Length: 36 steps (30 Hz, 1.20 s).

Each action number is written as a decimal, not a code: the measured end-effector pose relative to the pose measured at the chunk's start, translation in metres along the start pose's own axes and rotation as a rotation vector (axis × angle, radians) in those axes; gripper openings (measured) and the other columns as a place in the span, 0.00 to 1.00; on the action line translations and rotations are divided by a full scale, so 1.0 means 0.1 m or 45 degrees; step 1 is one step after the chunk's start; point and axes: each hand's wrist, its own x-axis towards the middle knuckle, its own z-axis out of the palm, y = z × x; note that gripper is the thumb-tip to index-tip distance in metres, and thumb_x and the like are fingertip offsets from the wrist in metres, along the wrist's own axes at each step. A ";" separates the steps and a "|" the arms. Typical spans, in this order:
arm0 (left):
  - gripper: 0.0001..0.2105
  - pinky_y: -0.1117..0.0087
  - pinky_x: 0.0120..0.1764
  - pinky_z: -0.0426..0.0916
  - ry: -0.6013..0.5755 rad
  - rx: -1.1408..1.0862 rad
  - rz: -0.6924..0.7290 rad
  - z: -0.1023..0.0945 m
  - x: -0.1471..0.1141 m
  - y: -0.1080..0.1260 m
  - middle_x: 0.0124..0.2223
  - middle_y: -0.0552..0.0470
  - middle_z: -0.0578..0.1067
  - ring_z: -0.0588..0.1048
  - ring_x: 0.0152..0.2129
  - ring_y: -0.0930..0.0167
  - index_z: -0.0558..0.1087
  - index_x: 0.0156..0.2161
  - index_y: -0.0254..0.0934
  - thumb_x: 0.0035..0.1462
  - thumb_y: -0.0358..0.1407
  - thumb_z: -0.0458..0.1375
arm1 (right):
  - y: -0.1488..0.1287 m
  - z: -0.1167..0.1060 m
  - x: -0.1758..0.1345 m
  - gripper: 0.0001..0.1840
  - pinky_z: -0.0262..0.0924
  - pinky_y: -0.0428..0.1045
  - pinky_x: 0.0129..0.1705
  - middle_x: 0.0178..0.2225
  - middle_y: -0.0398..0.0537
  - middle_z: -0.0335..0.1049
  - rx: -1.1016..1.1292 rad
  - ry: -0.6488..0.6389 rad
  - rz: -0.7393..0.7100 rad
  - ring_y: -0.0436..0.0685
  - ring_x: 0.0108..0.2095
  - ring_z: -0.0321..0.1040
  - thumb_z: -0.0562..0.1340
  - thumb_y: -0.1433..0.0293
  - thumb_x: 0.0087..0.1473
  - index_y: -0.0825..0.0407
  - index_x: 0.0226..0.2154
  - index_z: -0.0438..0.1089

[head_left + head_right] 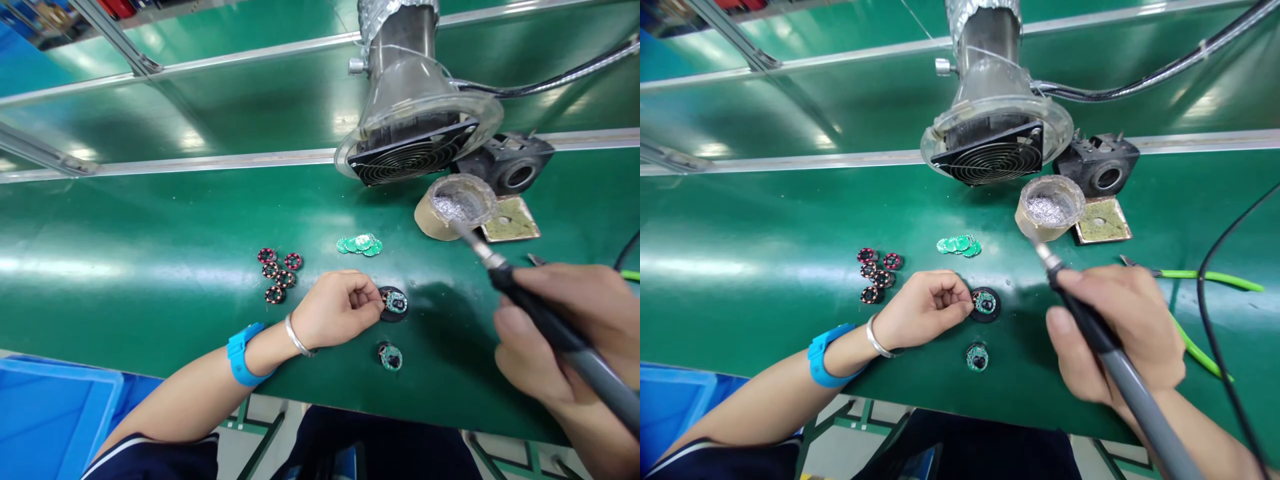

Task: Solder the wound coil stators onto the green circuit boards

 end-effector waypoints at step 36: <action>0.04 0.79 0.23 0.66 0.062 0.002 0.209 0.03 0.05 -0.01 0.30 0.53 0.73 0.70 0.20 0.79 0.73 0.33 0.32 0.49 0.30 0.62 | -0.02 0.43 -0.23 0.16 0.69 0.48 0.40 0.41 0.48 0.72 0.441 -0.389 0.077 0.53 0.39 0.73 0.63 0.74 0.53 0.50 0.45 0.61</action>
